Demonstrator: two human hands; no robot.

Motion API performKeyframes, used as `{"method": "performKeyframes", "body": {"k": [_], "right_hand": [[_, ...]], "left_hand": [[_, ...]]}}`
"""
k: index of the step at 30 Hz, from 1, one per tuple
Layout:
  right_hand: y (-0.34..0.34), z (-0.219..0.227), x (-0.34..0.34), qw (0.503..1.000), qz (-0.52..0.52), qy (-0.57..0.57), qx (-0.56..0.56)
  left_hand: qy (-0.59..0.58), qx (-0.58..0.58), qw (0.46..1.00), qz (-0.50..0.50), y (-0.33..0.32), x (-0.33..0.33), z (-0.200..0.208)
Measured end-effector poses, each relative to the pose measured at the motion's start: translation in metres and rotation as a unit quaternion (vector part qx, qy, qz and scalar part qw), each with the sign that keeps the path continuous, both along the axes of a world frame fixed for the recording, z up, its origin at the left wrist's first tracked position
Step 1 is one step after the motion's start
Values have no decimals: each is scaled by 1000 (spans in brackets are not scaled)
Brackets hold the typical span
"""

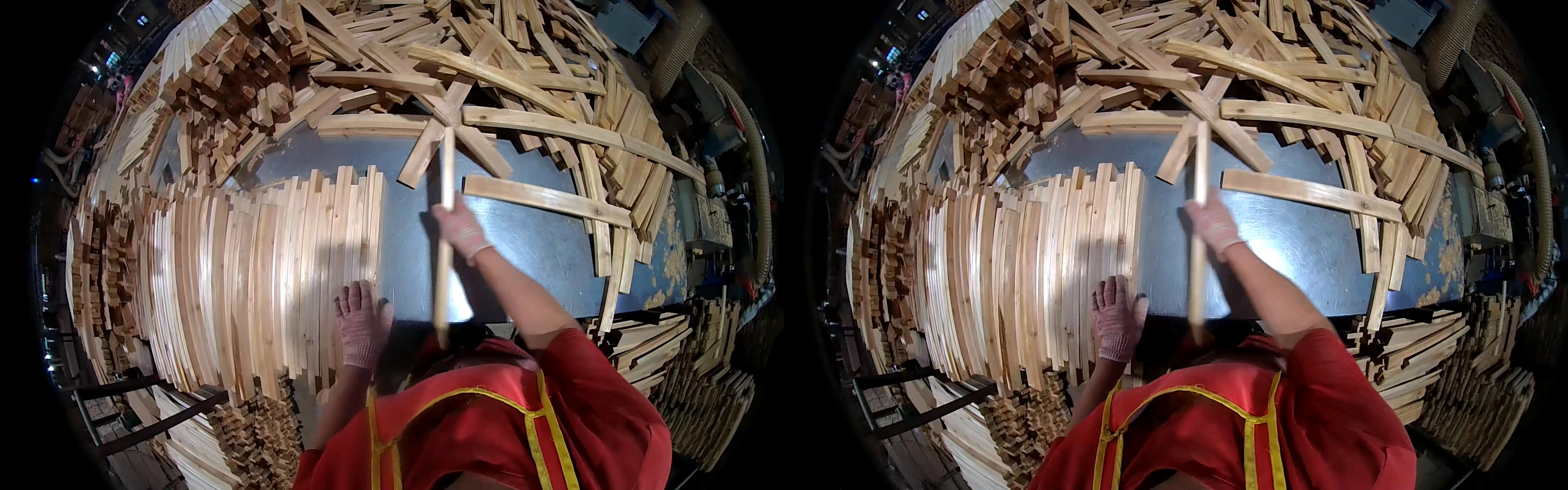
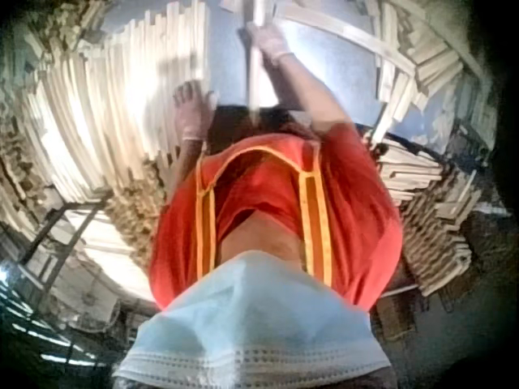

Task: The person repeatedly picks up thin wooden planks from a large pile on a metal table, aligns them, and stacks them into neat bundles. The person then lifts the bundles and places them onto a nearby rack before returning to the table to continue stacking more planks.

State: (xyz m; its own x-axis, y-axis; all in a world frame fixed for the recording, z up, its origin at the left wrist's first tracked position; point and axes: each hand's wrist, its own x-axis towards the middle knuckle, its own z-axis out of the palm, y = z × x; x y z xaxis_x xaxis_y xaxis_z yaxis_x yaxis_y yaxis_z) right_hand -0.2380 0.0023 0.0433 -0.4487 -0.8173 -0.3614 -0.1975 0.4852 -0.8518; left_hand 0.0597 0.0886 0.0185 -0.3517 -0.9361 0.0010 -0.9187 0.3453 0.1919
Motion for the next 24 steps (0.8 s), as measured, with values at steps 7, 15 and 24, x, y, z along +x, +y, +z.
{"method": "performKeyframes", "body": {"k": [7,15,24], "right_hand": [[-27,10,41,928,363,84,-2],[-104,39,-191,768,180,615,5],[-160,16,-154,879,271,374,-113]], "left_hand": [[-39,-4,999,-20,2,-11,-1],[-28,-78,997,-12,-12,-34,18],[-35,-82,996,5,-33,-53,39]]}}
